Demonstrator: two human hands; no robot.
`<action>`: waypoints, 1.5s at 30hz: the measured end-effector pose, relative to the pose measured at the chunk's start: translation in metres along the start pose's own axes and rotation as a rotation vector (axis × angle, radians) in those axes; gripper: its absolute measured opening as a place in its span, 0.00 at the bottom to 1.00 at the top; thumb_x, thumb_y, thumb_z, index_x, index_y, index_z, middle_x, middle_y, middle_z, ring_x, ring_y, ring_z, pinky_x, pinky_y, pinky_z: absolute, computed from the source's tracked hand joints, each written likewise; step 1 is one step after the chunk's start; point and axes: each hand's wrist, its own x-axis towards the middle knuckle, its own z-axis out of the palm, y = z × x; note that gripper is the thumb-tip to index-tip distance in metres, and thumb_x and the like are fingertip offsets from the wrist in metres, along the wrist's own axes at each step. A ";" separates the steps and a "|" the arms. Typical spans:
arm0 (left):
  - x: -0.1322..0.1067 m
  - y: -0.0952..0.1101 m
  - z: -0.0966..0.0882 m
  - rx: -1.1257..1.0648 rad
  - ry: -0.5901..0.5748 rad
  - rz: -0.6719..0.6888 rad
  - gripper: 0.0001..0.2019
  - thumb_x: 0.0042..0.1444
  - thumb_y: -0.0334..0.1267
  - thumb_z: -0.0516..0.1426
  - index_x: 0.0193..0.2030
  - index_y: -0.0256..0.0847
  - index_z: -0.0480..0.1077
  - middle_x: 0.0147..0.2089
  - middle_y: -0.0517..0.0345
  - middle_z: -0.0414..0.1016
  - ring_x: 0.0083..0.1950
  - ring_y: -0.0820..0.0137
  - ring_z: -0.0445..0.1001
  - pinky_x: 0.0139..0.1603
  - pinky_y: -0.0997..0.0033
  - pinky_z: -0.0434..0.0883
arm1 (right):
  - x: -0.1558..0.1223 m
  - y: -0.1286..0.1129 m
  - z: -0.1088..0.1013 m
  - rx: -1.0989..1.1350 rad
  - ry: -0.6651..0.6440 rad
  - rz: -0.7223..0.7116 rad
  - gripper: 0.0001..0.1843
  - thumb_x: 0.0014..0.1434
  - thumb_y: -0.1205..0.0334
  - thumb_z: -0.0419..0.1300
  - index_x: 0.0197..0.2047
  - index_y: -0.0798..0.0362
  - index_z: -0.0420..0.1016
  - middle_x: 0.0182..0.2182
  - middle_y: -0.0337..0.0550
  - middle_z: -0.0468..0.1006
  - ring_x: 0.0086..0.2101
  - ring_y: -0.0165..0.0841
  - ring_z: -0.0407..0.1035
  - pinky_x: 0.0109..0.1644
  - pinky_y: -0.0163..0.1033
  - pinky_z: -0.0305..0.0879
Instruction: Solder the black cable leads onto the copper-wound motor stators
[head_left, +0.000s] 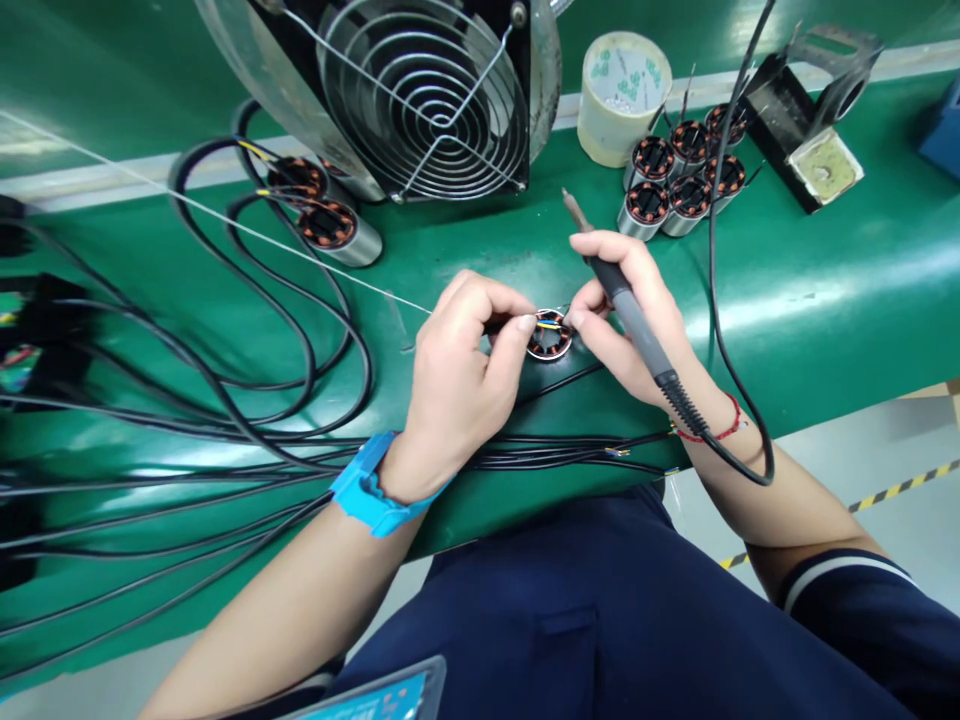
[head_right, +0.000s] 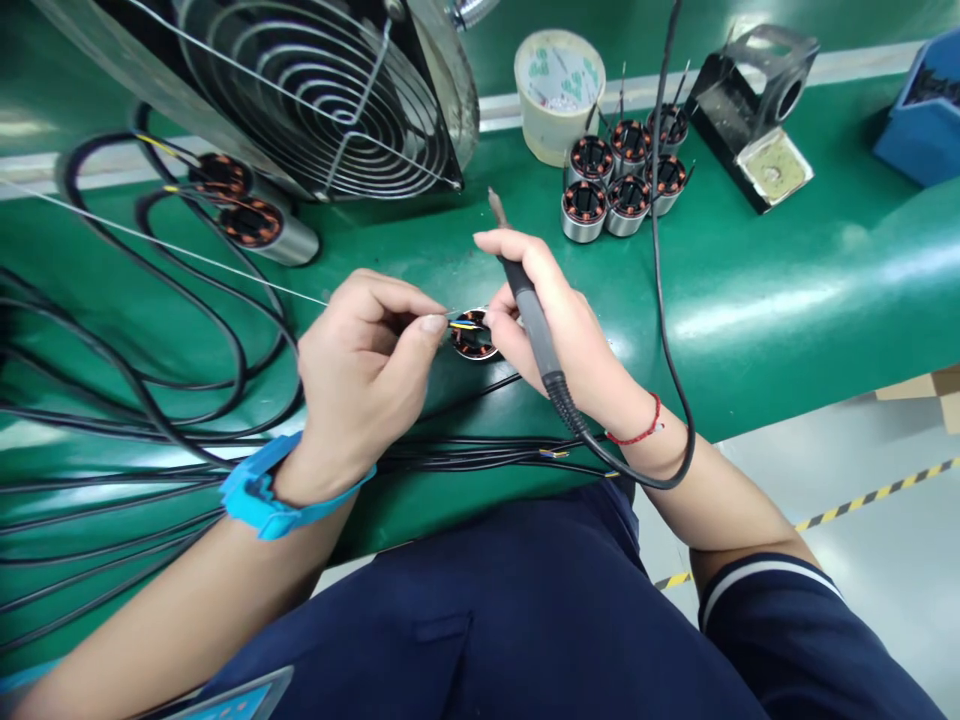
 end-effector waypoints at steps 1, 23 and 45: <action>0.000 0.000 0.000 0.015 0.004 0.007 0.07 0.67 0.34 0.56 0.36 0.47 0.67 0.35 0.58 0.75 0.39 0.64 0.74 0.42 0.58 0.73 | 0.000 0.001 -0.001 0.009 -0.007 -0.011 0.26 0.61 0.67 0.60 0.61 0.44 0.64 0.32 0.33 0.76 0.33 0.34 0.74 0.44 0.43 0.78; 0.007 0.009 -0.011 -0.019 -0.127 -0.087 0.07 0.62 0.33 0.59 0.32 0.47 0.73 0.34 0.60 0.79 0.37 0.65 0.76 0.42 0.61 0.74 | -0.002 0.000 0.004 0.079 -0.039 -0.154 0.27 0.63 0.68 0.60 0.63 0.49 0.62 0.34 0.33 0.78 0.35 0.31 0.76 0.47 0.40 0.76; 0.028 0.001 -0.012 -0.054 -0.329 -0.306 0.06 0.55 0.37 0.58 0.29 0.41 0.73 0.28 0.59 0.75 0.30 0.68 0.68 0.33 0.68 0.66 | 0.001 0.010 0.000 -0.028 0.055 -0.078 0.29 0.60 0.69 0.58 0.64 0.46 0.60 0.41 0.38 0.79 0.45 0.36 0.77 0.54 0.46 0.77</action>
